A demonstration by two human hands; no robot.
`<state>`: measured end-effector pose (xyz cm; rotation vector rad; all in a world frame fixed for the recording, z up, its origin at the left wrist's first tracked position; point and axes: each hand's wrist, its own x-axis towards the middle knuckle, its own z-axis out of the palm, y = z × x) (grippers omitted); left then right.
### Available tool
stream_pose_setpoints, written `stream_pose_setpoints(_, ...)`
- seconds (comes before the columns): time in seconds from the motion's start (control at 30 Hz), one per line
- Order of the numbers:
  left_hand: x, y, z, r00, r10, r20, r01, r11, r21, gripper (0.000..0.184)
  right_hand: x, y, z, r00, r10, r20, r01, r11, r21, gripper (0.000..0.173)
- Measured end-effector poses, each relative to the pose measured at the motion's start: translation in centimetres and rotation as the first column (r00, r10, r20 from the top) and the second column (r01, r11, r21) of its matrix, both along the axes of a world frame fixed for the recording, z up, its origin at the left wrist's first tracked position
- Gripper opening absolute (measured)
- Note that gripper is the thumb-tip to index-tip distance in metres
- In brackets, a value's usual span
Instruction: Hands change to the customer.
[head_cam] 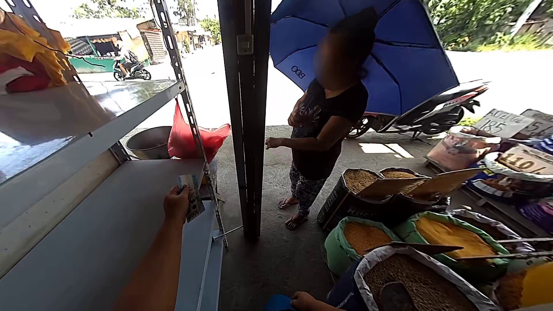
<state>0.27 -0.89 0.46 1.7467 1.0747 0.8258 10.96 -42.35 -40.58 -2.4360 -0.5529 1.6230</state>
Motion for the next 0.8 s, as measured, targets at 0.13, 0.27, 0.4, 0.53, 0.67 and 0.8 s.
stream_pose_setpoints(0.13, 0.0, 0.1, -0.1, 1.0, -0.013, -0.003, 0.013, 1.0, 0.007, 0.023, -0.1, 0.1, 0.0, 1.0, -0.007, -0.001, 0.007, 1.0, 0.004, 0.053)
stream_pose_setpoints(0.27, 0.0, 0.2, -0.2, 0.999, -0.032, 0.003, 0.032, 0.999, 0.006, 0.023, -0.2, 0.0, 0.1, 1.0, -0.03, 0.001, 0.03, 0.999, 0.025, 0.053)
stream_pose_setpoints(0.4, 0.0, 0.2, -0.2, 0.999, -0.036, -0.005, 0.036, 0.999, 0.006, 0.024, -0.2, 0.0, 0.5, 1.0, -0.021, -0.006, 0.021, 1.0, 0.016, 0.053)
stream_pose_setpoints(0.53, 0.0, 0.2, -0.2, 0.999, -0.034, 0.001, 0.034, 0.999, 0.004, 0.023, -0.2, -0.1, 0.6, 1.0, -0.022, -0.003, 0.022, 1.0, 0.017, 0.053)
stream_pose_setpoints(0.67, 0.0, 0.2, -0.3, 0.999, -0.033, 0.014, 0.033, 0.999, -0.002, 0.022, -0.2, -0.2, 0.5, 1.0, -0.027, -0.013, 0.027, 1.0, 0.013, 0.053)
stream_pose_setpoints(0.8, -0.1, 0.1, -0.2, 1.0, -0.03, 0.002, 0.03, 0.999, 0.009, 0.023, -0.4, -0.3, 1.2, 1.0, -0.024, -0.015, 0.025, 1.0, 0.008, 0.053)
